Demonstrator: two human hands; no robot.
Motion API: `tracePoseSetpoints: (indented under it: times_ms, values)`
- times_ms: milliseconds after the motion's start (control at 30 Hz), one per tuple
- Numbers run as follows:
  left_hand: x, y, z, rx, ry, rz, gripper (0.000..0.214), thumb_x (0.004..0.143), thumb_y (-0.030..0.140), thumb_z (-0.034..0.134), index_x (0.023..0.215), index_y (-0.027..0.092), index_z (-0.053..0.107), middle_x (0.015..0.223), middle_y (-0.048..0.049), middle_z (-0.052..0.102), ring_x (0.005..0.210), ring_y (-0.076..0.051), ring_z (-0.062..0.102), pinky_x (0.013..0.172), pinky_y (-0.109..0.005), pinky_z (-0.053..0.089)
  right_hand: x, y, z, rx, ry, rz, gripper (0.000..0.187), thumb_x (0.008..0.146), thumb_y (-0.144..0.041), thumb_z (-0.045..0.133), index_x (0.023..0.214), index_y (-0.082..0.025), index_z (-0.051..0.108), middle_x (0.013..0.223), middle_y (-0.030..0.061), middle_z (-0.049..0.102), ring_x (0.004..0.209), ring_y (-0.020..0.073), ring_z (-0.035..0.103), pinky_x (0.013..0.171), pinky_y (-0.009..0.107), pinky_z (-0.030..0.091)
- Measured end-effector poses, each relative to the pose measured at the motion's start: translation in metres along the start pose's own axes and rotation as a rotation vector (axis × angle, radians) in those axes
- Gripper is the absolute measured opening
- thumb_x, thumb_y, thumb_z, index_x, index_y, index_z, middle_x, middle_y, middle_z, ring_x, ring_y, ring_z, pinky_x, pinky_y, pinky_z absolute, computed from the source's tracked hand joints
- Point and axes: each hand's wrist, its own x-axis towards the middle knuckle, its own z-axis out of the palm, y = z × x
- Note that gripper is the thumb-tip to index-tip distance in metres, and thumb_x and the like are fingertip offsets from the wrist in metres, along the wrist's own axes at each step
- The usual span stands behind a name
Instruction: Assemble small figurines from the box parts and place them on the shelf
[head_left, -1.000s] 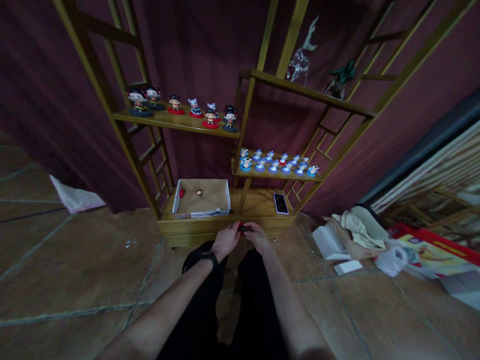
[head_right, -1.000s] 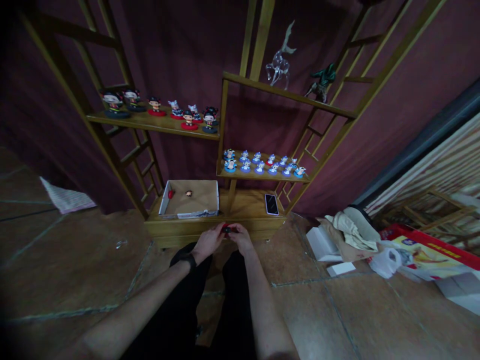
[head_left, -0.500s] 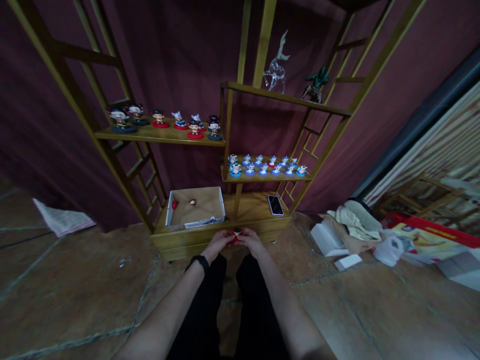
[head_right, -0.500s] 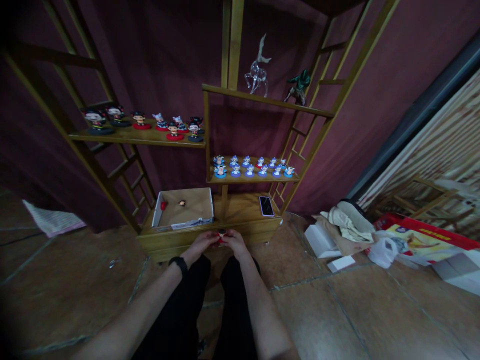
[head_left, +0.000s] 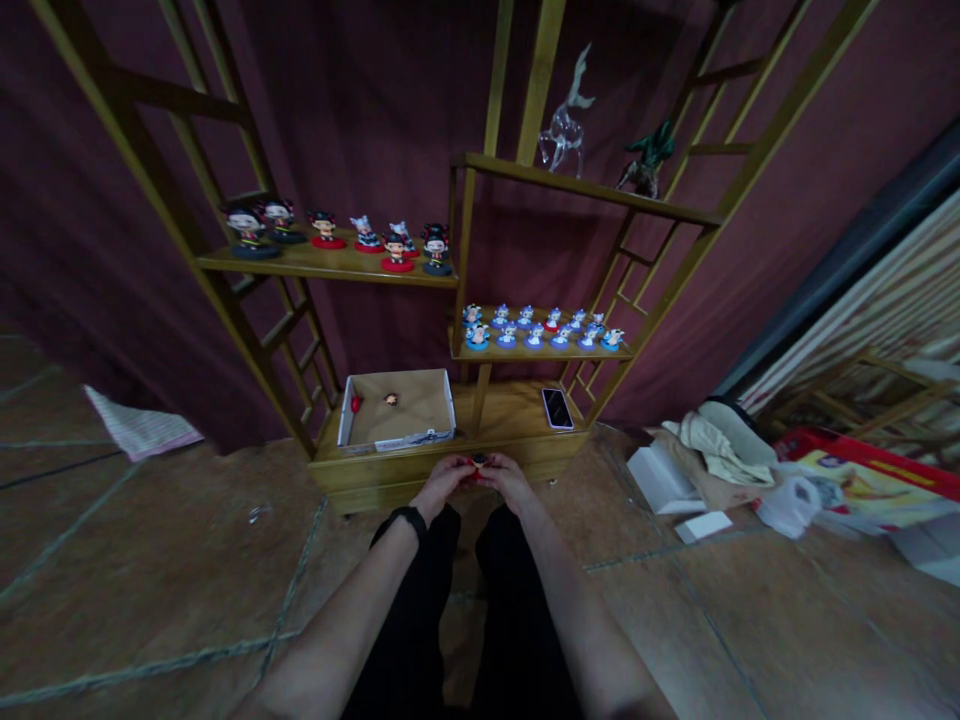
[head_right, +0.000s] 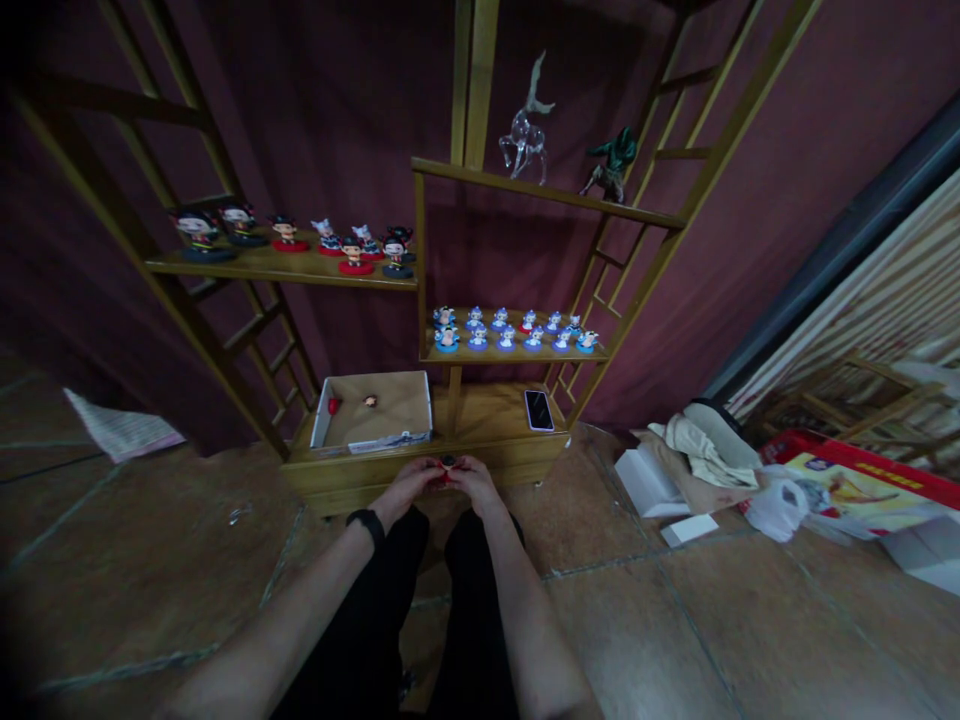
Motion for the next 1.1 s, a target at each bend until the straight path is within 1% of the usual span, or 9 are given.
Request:
tracePoseSetpoints:
  times_ms: [133,333,400,567,700,900,1100]
  values:
    - [-0.0008,0.0004,0.0015,0.020,0.021,0.027,0.024,0.060,0.032,0.068,0.071,0.013,0.059,0.059,0.0002,0.061,0.052,-0.010,0.056,0.053,-0.022,0.041,-0.0001,0.0018,0.0001,0.005,0.017,0.004,0.027,0.048,-0.024,0.075,0.069,-0.017,0.061,0.068,0.0003,0.067,0.066,0.0154,0.063,0.072,0.034,0.049]
    - [-0.0028,0.0008,0.0054,0.033,0.045,0.046,0.021,0.061,0.032,0.066,0.065,0.012,0.060,0.052,0.0006,0.058,0.047,-0.009,0.050,0.047,-0.020,0.036,0.0028,0.0031,-0.0007,-0.006,-0.002,0.036,0.024,0.048,-0.024,0.075,0.066,-0.016,0.060,0.065,0.0003,0.066,0.062,0.0160,0.063,0.071,0.036,0.050]
    - [-0.0025,0.0009,0.0054,0.033,0.044,0.037,0.023,0.061,0.033,0.066,0.067,0.012,0.062,0.054,-0.0002,0.059,0.048,-0.009,0.051,0.047,-0.020,0.036,0.0032,0.0026,-0.0009,0.009,0.001,0.029,0.025,0.048,-0.024,0.075,0.066,-0.016,0.059,0.066,0.0003,0.066,0.062,0.0160,0.063,0.072,0.037,0.050]
    - [-0.0008,0.0008,0.0034,-0.046,-0.014,0.030,0.029,0.061,0.033,0.068,0.080,0.012,0.065,0.064,-0.0015,0.064,0.052,-0.009,0.054,0.049,-0.020,0.038,0.0023,0.0009,-0.0010,0.048,-0.001,0.002,0.026,0.049,-0.026,0.077,0.064,-0.016,0.058,0.072,0.0006,0.066,0.063,0.0150,0.063,0.074,0.037,0.051]
    - [-0.0002,0.0006,0.0030,-0.067,-0.037,0.038,0.033,0.061,0.035,0.070,0.085,0.012,0.066,0.065,-0.0020,0.065,0.051,-0.009,0.054,0.049,-0.020,0.038,0.0017,0.0002,-0.0012,0.056,0.005,-0.005,0.027,0.048,-0.027,0.078,0.063,-0.016,0.058,0.071,-0.0001,0.066,0.061,0.0140,0.063,0.072,0.035,0.051]
    - [0.0007,-0.0007,0.0028,-0.046,-0.052,0.043,0.037,0.059,0.038,0.071,0.085,0.011,0.066,0.064,-0.0028,0.065,0.050,-0.008,0.053,0.049,-0.020,0.038,0.0006,-0.0014,-0.0003,0.052,0.015,-0.006,0.029,0.046,-0.030,0.079,0.063,-0.016,0.060,0.070,0.0006,0.067,0.063,0.0139,0.062,0.073,0.035,0.051]
    - [0.0018,-0.0037,0.0022,-0.077,-0.052,0.040,0.033,0.058,0.034,0.073,0.081,0.011,0.067,0.063,-0.0020,0.064,0.050,-0.007,0.052,0.049,-0.019,0.038,-0.0018,-0.0033,0.0005,0.052,0.009,-0.004,0.029,0.048,-0.033,0.079,0.061,-0.015,0.061,0.067,0.0004,0.065,0.065,0.0129,0.061,0.074,0.032,0.050]
